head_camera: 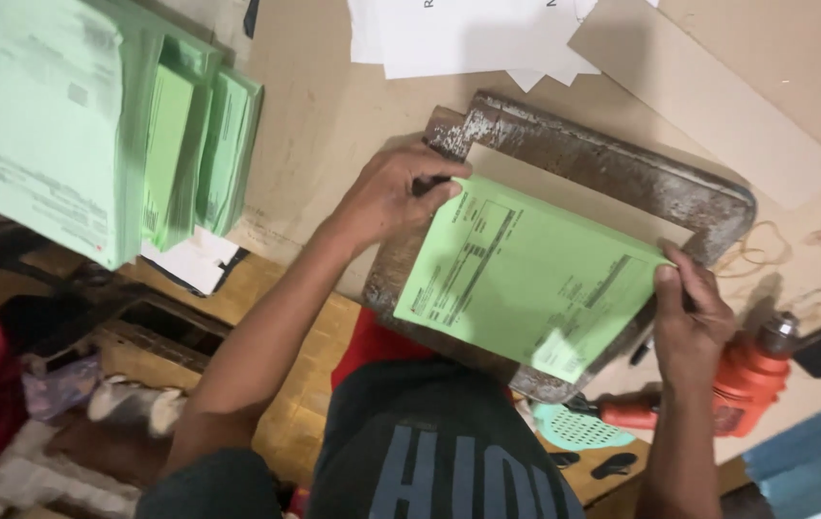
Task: Aligning stacks of green invoice papers inside a metal jig on a workbench
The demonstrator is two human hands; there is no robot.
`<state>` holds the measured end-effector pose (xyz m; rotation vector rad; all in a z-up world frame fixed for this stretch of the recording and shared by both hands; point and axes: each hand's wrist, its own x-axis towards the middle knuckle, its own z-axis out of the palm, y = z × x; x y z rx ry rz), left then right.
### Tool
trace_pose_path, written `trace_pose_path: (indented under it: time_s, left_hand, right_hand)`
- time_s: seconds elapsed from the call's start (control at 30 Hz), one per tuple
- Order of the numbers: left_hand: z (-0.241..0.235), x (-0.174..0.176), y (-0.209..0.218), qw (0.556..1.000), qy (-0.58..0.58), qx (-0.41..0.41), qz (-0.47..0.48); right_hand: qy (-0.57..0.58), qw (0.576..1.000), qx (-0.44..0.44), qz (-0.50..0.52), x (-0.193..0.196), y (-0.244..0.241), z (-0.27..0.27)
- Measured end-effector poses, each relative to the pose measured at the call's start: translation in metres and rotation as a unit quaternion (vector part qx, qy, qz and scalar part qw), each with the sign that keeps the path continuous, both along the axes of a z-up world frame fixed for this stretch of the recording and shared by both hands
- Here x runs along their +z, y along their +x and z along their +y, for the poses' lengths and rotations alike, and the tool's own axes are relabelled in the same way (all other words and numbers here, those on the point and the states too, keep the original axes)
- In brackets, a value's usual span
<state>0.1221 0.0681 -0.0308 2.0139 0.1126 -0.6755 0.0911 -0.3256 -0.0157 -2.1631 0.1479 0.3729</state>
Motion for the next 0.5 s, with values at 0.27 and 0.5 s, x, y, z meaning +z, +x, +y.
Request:
trace_pose_path:
  time_s: [0.27,0.5]
  left_hand:
    - [-0.005,0.024,0.015,0.998,-0.014,-0.035,0.059]
    - [-0.009,-0.049,0.007,0.974,0.000,-0.116,-0.195]
  right_hand:
    - [-0.020,0.998,0.038,-0.044,-0.011,-0.006,-0.010]
    - [0.010,0.991,0.060,-0.118,-0.024,-0.014,-0.005]
